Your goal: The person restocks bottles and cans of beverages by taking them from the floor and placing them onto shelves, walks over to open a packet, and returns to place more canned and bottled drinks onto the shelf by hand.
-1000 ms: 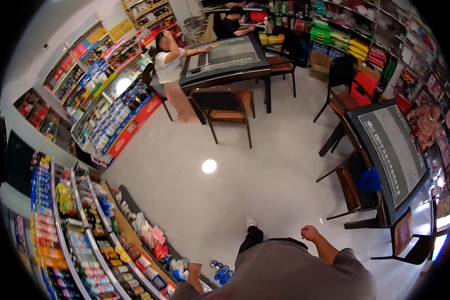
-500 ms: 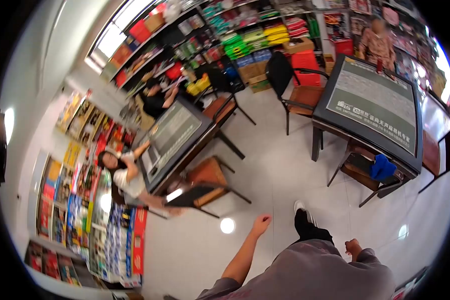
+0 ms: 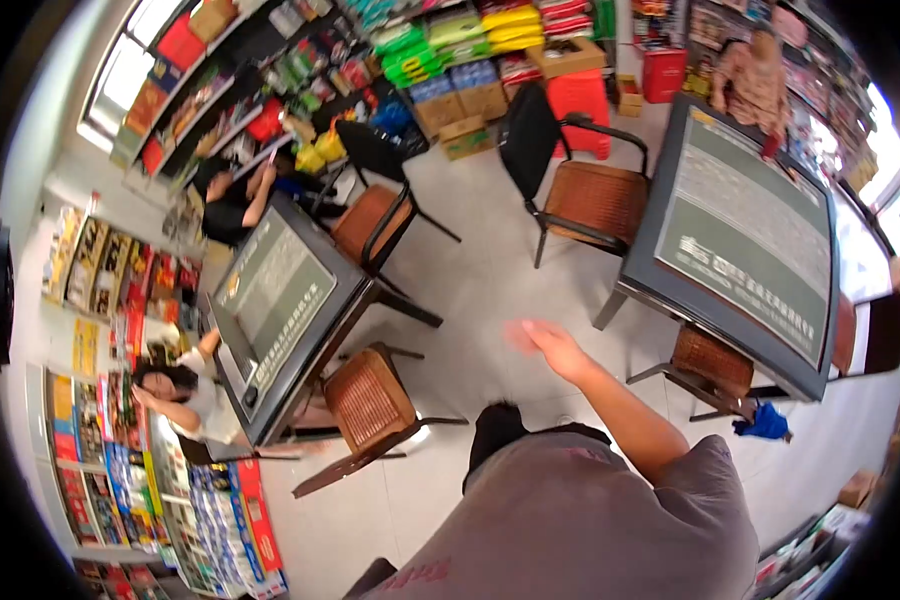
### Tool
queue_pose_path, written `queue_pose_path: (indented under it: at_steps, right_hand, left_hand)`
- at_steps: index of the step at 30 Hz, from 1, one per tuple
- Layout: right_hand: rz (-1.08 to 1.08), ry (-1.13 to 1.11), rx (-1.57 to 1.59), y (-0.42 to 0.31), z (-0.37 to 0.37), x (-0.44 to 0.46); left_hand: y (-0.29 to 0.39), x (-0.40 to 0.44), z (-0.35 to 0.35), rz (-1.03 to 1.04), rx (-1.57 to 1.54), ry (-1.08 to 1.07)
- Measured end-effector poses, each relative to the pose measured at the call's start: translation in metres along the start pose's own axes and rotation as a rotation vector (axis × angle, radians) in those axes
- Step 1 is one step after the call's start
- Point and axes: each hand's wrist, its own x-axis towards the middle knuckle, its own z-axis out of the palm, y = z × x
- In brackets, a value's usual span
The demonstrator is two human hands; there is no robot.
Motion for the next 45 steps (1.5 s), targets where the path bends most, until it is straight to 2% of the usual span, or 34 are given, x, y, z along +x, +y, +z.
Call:
queue_pose_path:
  at_steps: [2,3,4,6,7,8,9,10,11,12,13,16,18,21,23,24,25,26,27,28,29,30,32,33,34,36,37,38,40,41,43,44,45]
  right_hand:
    - [-0.351,-0.373,0.141,-0.118,0.067,0.031]
    - [-0.435,-0.521,0.146,-0.165,0.093,0.038]
    - [-0.405,-0.703,0.158,-0.206,0.109,0.04]
    - [-0.626,-0.948,0.289,-0.237,0.142,0.083]
    - [-0.718,-1.085,0.366,-0.252,0.159,0.105]
    - [-0.681,-1.122,0.396,-0.271,0.167,0.121]
    - [-0.642,-1.159,0.424,-0.289,0.175,0.136]
    - [-0.638,-1.175,0.413,-0.303,0.176,0.154]
    - [-0.644,-1.16,0.397,-0.308,0.175,0.176]
    - [-0.671,-1.15,0.377,-0.315,0.174,0.195]
    - [-0.704,-1.133,0.36,-0.318,0.171,0.215]
    - [-0.82,-1.083,0.327,-0.325,0.155,0.281]
    - [-0.896,-1.038,0.294,-0.327,0.137,0.328]
    - [-1.025,-0.958,0.225,-0.327,0.1,0.402]
    - [-1.09,-0.822,0.135,-0.322,0.065,0.459]
    - [-1.075,-0.708,0.074,-0.318,0.044,0.491]
    - [-1.009,-0.54,-0.015,-0.31,0.018,0.526]
    - [-0.696,-0.408,-0.137,-0.302,-0.013,0.559]
    - [-0.631,-0.13,-0.312,-0.268,-0.032,0.605]
    - [-0.466,0.068,-0.73,-0.236,-0.061,0.643]
    - [-0.289,0.167,-0.897,-0.195,-0.084,0.674]
    - [-0.1,0.262,-1.064,-0.162,-0.1,0.698]
    - [0.029,0.17,-0.624,-0.138,-0.121,0.732]
    - [0.016,0.164,-0.517,-0.121,-0.129,0.748]
    - [-0.038,0.165,-0.509,-0.122,-0.135,0.757]
    - [0.074,0.036,-0.754,-0.117,-0.156,0.786]
    - [0.074,0.078,-0.77,-0.114,-0.169,0.796]
    - [0.07,0.113,-0.771,-0.114,-0.183,0.809]
    - [0.147,0.164,-0.827,-0.1,-0.224,0.826]
    - [0.172,0.179,-0.848,-0.088,-0.248,0.842]
    - [0.428,0.407,-0.925,-0.012,-0.31,0.856]
    - [0.455,0.551,-0.972,-0.046,-0.316,0.835]
    - [0.592,0.664,-0.873,-0.081,-0.321,0.825]
  left_hand:
    - [0.026,0.05,-0.015,0.157,0.133,0.06]
    - [0.041,0.074,-0.03,0.317,0.305,0.136]
    - [0.067,0.096,-0.056,0.501,0.471,0.258]
    - [0.116,0.174,-0.089,0.097,-0.2,-0.041]
    - [0.161,0.213,-0.122,-0.085,-0.53,-0.109]
    - [0.203,0.251,-0.155,-0.165,-0.698,-0.124]
    - [0.298,0.221,-0.21,-0.141,-0.743,-0.055]
    - [0.346,0.261,-0.25,0.109,-0.323,-0.061]
    - [0.401,0.285,-0.276,0.29,-0.255,0.05]
    - [0.457,0.302,-0.314,0.511,-0.09,0.088]
    - [0.509,0.326,-0.341,0.629,-0.052,0.091]
    - [0.662,0.318,-0.415,0.727,-0.415,-0.005]
    - [0.734,0.318,-0.439,0.658,-0.567,-0.035]
    - [0.781,0.366,-0.443,0.709,-0.417,-0.117]
    - [0.763,0.445,-0.43,0.743,-0.152,-0.139]
    - [0.756,0.469,-0.432,0.751,0.013,-0.134]
    - [0.76,0.46,-0.421,0.827,-0.144,-0.076]
    - [0.773,0.457,-0.409,0.909,-0.312,-0.019]
    - [0.785,0.472,-0.42,0.491,-0.135,-0.185]
    - [0.813,0.454,-0.414,0.377,-0.291,-0.207]
    - [0.838,0.447,-0.406,0.407,-0.287,-0.151]
    - [0.861,0.446,-0.407,0.479,-0.266,-0.201]
    - [0.919,0.44,-0.413,0.631,-0.286,-0.248]
    - [0.947,0.441,-0.41,0.544,-0.52,-0.318]
    - [0.976,0.459,-0.414,0.582,-0.361,-0.327]
    - [1.036,0.471,-0.409,0.571,-0.421,-0.403]
    - [1.068,0.484,-0.406,0.599,-0.258,-0.378]
    - [1.098,0.491,-0.396,0.61,-0.264,-0.36]
    - [1.158,0.509,-0.386,0.59,-0.276,-0.505]
    - [1.187,0.532,-0.381,0.615,-0.189,-0.55]
    - [1.243,0.558,-0.38,0.637,-0.074,-0.612]
    - [1.277,0.559,-0.376,0.675,-0.032,-0.624]
    - [1.311,0.568,-0.374,0.735,0.0,-0.646]
